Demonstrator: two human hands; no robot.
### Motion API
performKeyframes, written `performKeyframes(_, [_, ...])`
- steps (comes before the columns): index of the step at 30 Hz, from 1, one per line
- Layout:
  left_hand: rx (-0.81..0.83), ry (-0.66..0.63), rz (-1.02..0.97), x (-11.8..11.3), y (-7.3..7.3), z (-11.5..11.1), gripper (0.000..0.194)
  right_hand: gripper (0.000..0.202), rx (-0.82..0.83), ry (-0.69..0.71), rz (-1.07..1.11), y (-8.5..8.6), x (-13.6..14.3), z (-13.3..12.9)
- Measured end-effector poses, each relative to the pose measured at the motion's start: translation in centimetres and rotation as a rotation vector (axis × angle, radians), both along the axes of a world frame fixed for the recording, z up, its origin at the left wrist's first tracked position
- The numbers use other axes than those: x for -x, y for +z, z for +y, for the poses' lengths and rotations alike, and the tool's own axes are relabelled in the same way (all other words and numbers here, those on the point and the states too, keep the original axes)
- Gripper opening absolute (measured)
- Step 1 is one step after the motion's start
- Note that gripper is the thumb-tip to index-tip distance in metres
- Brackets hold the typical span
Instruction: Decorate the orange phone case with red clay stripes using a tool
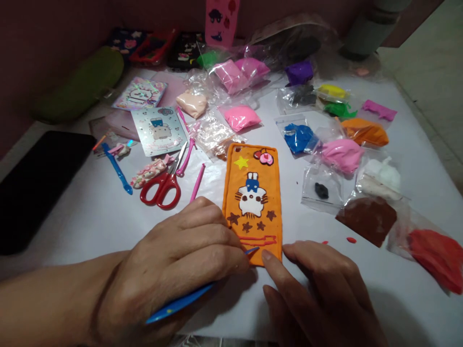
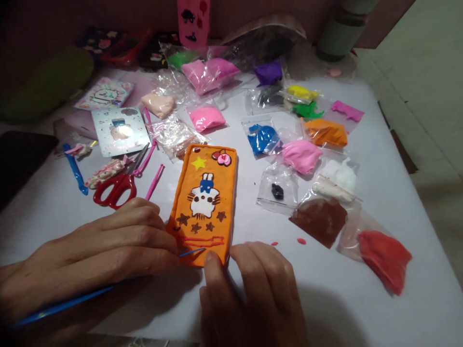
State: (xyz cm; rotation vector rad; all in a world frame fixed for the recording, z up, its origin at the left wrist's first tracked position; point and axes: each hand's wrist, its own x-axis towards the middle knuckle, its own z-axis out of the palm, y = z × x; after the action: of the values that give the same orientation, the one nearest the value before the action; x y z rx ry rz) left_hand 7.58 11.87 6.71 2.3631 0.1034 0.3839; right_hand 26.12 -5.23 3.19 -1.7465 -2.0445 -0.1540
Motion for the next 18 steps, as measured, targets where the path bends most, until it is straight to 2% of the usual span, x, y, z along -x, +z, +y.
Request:
performKeyframes(3, [0.014, 0.003, -0.019, 0.09, -0.01, -0.01, 0.027, 0.024, -0.005, -0.001, -0.002, 0.05, -0.05, -0.04])
performKeyframes(9, [0.024, 0.002, 0.071, 0.46, 0.31, 0.04, 0.027, 0.025, -0.005, -0.001, -0.001, 0.12, -0.07, -0.02])
performKeyframes(18, [0.047, 0.014, 0.015, 0.41, 0.30, -0.19, 0.023, 0.025, 0.014, 0.007, -0.005, 0.10, -0.10, -0.02])
